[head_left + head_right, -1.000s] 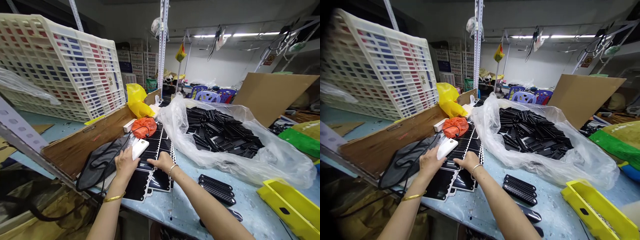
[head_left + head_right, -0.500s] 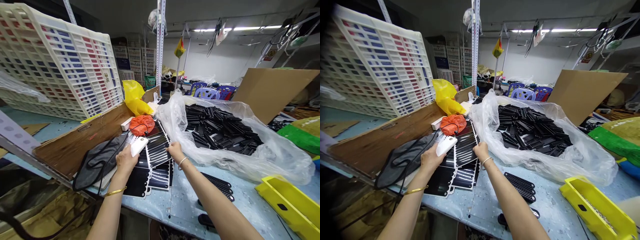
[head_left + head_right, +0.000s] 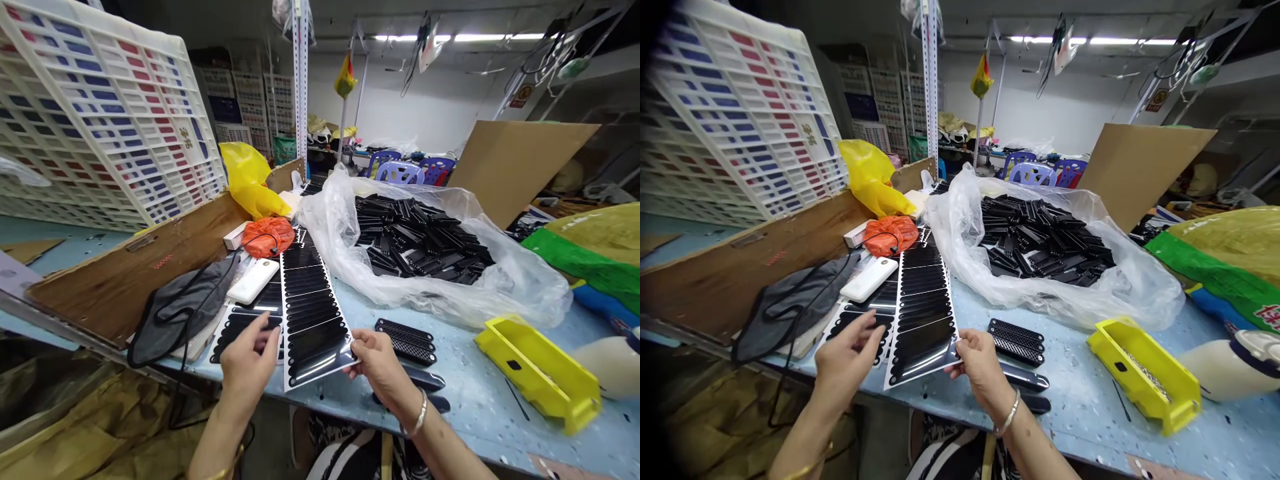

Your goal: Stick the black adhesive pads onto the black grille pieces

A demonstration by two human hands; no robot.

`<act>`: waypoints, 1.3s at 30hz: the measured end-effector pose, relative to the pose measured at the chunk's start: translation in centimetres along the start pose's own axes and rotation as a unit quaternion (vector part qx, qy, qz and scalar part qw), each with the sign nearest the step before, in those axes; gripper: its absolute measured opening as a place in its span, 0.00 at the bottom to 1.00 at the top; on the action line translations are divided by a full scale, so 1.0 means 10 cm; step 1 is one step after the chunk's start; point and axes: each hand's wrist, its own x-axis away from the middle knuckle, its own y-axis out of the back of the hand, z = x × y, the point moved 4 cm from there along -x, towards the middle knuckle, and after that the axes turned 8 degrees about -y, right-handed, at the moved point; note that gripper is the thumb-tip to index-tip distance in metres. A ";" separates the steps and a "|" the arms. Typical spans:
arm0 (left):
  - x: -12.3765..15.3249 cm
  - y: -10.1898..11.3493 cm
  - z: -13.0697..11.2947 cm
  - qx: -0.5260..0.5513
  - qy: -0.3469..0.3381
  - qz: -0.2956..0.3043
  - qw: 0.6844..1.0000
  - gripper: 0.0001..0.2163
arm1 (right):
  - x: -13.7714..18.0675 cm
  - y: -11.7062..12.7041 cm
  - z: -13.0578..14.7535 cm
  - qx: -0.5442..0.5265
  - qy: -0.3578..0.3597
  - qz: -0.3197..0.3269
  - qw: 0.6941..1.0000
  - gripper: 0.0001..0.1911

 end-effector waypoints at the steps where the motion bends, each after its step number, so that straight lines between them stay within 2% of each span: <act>1: 0.20 0.00 0.01 0.056 0.046 0.004 0.997 0.23 | 0.07 0.03 -0.06 -0.014 -0.001 -0.003 1.000 0.14; 3: 0.57 0.00 0.02 0.171 0.143 0.019 0.975 0.25 | 0.19 0.07 -0.18 -0.026 -0.005 0.001 1.000 0.18; 5: 0.85 0.00 0.02 0.257 0.244 0.045 0.934 0.27 | 0.31 0.10 -0.30 -0.017 -0.015 0.005 1.000 0.21; 8: 1.08 -0.01 -0.01 0.348 0.351 0.083 0.865 0.29 | 0.43 0.15 -0.46 0.054 -0.022 -0.004 0.998 0.25; 10: 1.12 -0.01 -0.03 0.377 0.378 0.089 0.841 0.30 | 0.48 0.20 -0.51 0.142 -0.005 -0.008 0.990 0.24; 12: 1.12 -0.02 -0.02 0.381 0.387 0.090 0.835 0.30 | 0.51 0.24 -0.49 0.261 0.050 -0.011 0.964 0.20; 15: 1.14 -0.05 0.01 0.383 0.391 0.096 0.831 0.30 | 0.59 0.30 -0.40 0.428 0.187 -0.059 0.882 0.17; 17: 1.17 -0.07 0.04 0.388 0.391 0.101 0.828 0.29 | 0.67 0.31 -0.36 0.477 0.262 -0.082 0.835 0.17; 20: 1.21 -0.07 0.08 0.391 0.389 0.087 0.829 0.25 | 0.79 0.27 -0.39 0.503 0.313 -0.068 0.803 0.14; 23: 1.25 -0.04 0.12 0.379 0.398 0.072 0.832 0.21 | 0.86 0.23 -0.47 0.538 0.319 -0.074 0.776 0.12; 25: 1.29 -0.04 0.14 0.373 0.412 0.099 0.825 0.20 | 0.89 0.21 -0.55 0.549 0.312 -0.087 0.771 0.11; 29: 1.36 -0.10 0.11 0.389 0.434 0.178 0.793 0.16 | 0.89 0.13 -0.75 0.562 0.284 -0.072 0.774 0.10; 34: 1.28 -0.14 0.02 0.455 0.420 0.161 0.769 0.12 | 0.82 -0.07 -0.78 0.613 0.258 -0.080 0.742 0.13; 36: 1.23 -0.13 0.01 0.474 0.414 0.158 0.761 0.11 | 0.77 -0.15 -0.72 0.617 0.245 -0.066 0.745 0.10; 39: 1.17 -0.12 0.00 0.479 0.401 0.166 0.763 0.10 | 0.74 -0.25 -0.63 0.591 0.242 -0.050 0.768 0.09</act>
